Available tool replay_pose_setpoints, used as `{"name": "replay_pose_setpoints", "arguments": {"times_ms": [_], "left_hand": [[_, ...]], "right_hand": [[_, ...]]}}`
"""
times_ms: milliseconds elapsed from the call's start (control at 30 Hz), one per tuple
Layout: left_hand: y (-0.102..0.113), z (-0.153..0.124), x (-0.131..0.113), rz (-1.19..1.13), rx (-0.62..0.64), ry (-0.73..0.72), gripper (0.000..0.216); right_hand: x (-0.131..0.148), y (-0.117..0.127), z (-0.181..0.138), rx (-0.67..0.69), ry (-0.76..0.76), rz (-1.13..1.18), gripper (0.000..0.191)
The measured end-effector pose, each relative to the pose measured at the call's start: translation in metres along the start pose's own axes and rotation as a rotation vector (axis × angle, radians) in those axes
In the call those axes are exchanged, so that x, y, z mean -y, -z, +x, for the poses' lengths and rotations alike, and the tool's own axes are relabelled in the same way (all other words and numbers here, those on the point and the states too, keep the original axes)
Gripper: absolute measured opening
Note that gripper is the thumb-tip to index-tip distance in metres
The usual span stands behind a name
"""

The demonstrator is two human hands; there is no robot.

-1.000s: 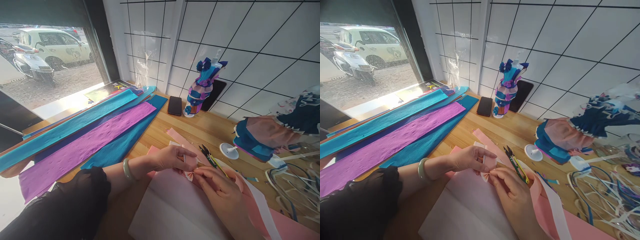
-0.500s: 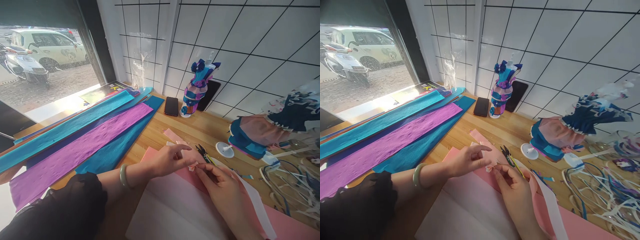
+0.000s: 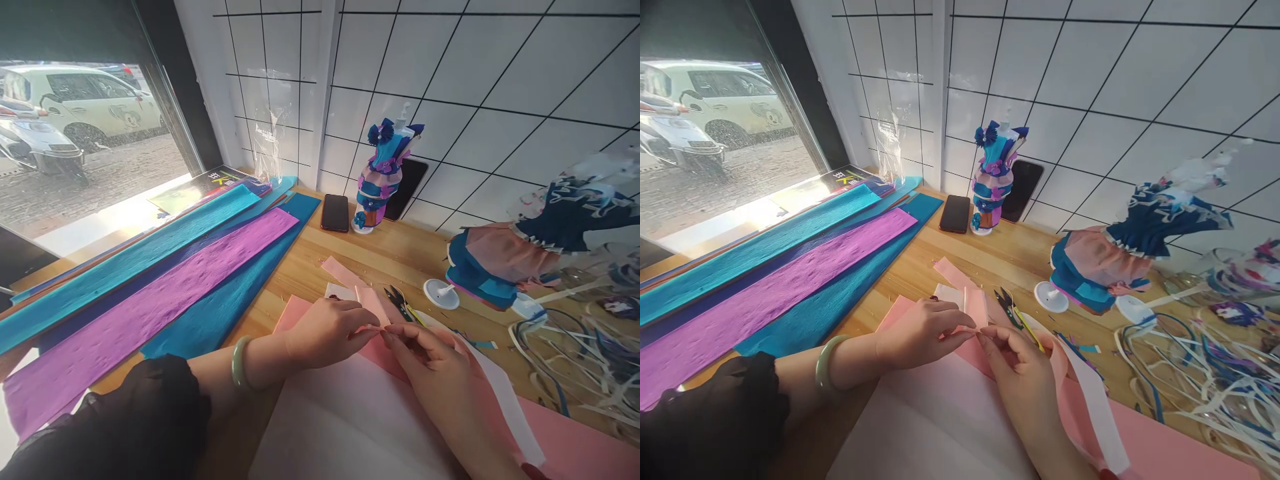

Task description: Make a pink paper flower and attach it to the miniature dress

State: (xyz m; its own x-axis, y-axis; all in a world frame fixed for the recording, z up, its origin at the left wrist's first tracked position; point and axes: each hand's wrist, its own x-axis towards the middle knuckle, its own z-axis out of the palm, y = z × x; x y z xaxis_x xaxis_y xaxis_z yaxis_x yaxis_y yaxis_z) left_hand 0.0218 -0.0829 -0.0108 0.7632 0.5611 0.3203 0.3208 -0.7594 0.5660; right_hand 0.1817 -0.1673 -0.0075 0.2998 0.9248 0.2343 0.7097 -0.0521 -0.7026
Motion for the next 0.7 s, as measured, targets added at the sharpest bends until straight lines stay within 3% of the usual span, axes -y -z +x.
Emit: {"name": "replay_pose_setpoints", "arguments": {"times_ms": [100,367,700], "left_hand": [[-0.0011,0.0004,0.0005,-0.060,-0.025,0.019,0.021],[-0.0008,0.0019,0.0019,-0.117,-0.033,0.017,0.020],[-0.0066,0.0011,0.0058,-0.137,-0.048,0.075,0.021]], "right_hand": [[-0.0018,0.0000,-0.0010,-0.008,0.046,-0.048,0.020],[-0.0050,-0.0025,-0.0006,0.012,-0.047,0.042,0.026],[-0.0086,-0.0022,0.0004,0.034,-0.030,0.101,0.023]]}}
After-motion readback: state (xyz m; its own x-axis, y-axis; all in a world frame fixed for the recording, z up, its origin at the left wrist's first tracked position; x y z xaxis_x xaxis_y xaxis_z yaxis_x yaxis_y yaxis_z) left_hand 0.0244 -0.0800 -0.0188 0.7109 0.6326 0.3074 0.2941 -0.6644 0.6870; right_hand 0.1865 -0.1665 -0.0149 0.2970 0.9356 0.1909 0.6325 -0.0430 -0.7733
